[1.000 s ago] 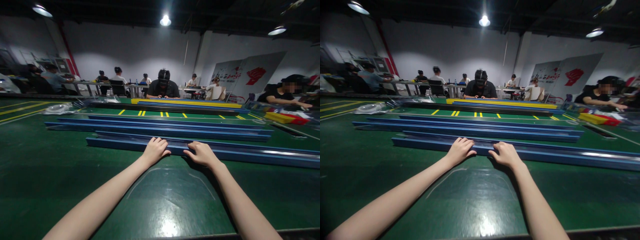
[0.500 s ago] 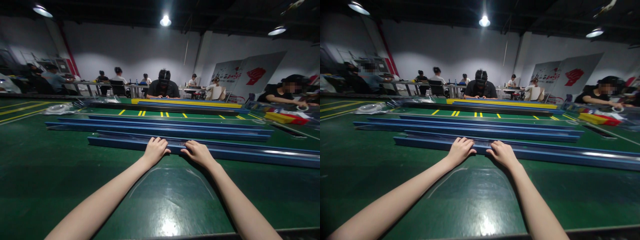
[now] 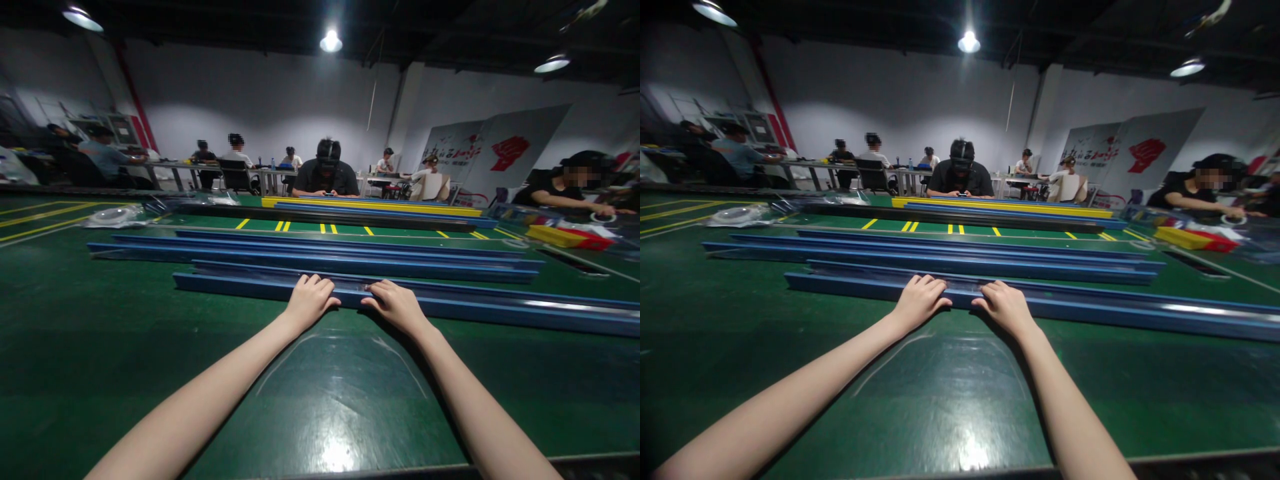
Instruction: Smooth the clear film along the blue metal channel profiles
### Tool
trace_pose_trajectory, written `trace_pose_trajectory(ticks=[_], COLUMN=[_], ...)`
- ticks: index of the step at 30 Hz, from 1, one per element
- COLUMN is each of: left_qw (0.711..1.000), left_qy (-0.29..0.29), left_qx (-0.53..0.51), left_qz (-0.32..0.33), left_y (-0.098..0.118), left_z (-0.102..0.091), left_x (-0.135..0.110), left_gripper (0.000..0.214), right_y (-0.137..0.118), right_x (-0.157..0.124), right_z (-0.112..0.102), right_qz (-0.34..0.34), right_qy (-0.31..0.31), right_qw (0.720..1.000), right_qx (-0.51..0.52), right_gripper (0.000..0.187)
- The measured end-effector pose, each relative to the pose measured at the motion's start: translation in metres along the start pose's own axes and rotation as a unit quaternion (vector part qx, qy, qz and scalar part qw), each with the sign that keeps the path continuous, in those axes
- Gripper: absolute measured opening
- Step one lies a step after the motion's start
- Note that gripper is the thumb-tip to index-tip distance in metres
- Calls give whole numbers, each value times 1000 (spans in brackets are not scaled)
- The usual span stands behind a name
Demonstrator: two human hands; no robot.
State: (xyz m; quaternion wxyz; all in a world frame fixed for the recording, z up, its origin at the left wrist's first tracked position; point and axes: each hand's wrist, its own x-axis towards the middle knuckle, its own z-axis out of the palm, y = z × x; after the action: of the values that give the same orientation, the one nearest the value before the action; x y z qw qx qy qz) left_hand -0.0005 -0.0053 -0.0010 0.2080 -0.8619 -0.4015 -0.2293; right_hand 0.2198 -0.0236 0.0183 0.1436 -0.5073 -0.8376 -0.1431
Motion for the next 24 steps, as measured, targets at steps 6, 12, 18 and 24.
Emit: trace_pose_trajectory(ticks=[6,12,18,24], left_qw=[1000,1000,1000,1000], left_qy=[-8,-5,-2,2], left_qx=[-1,-1,4,5], left_qz=[-5,-5,-3,-3], left_y=[0,-1,-2,-2], left_z=[1,3,4,4], left_x=[0,0,0,0], left_gripper=[34,34,34,35], right_y=[1,1,2,2], right_x=[0,0,0,-1], right_z=[1,2,3,2], right_qz=[0,-1,-6,-6], right_qy=[6,11,13,10], right_qw=[1000,1000,999,999], right_qx=[11,22,31,43], right_gripper=[36,36,36,35])
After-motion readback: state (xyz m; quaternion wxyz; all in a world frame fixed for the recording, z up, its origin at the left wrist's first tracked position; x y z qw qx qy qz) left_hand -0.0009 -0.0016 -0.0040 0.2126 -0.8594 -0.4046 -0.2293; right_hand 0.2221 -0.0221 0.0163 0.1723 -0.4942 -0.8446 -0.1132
